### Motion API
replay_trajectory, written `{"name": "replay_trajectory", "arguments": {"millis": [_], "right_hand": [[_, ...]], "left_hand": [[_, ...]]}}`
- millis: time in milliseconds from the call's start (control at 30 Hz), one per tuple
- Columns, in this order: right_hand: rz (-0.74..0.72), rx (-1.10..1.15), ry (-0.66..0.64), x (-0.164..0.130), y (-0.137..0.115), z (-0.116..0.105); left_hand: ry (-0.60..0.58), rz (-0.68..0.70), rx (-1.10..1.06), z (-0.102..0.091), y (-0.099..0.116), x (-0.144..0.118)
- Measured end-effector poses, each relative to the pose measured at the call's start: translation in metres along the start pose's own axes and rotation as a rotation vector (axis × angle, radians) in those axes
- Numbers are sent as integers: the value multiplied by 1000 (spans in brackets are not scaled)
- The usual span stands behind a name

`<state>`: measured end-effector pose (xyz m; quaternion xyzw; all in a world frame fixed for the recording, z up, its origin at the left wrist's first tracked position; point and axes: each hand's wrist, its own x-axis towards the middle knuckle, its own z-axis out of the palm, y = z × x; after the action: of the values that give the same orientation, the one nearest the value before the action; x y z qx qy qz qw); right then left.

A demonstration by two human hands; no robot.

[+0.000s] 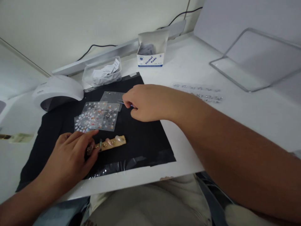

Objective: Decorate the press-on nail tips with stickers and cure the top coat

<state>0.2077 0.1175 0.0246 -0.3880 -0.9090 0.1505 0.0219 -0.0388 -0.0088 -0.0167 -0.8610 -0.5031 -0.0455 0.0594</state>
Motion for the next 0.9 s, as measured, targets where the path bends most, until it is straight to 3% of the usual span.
{"name": "replay_trajectory", "arguments": {"millis": [267, 433, 567, 900], "right_hand": [[-23, -10, -2, -2, 2, -2], [-55, -1, -17, 0, 7, 2], [-53, -5, -19, 1, 9, 3], [-55, 3, -1, -3, 9, 0]], "left_hand": [[-5, -1, -132, -14, -3, -2], [-66, 12, -180, -22, 4, 2], [-86, -31, -97, -19, 9, 9], [-128, 26, -84, -7, 10, 18]]}}
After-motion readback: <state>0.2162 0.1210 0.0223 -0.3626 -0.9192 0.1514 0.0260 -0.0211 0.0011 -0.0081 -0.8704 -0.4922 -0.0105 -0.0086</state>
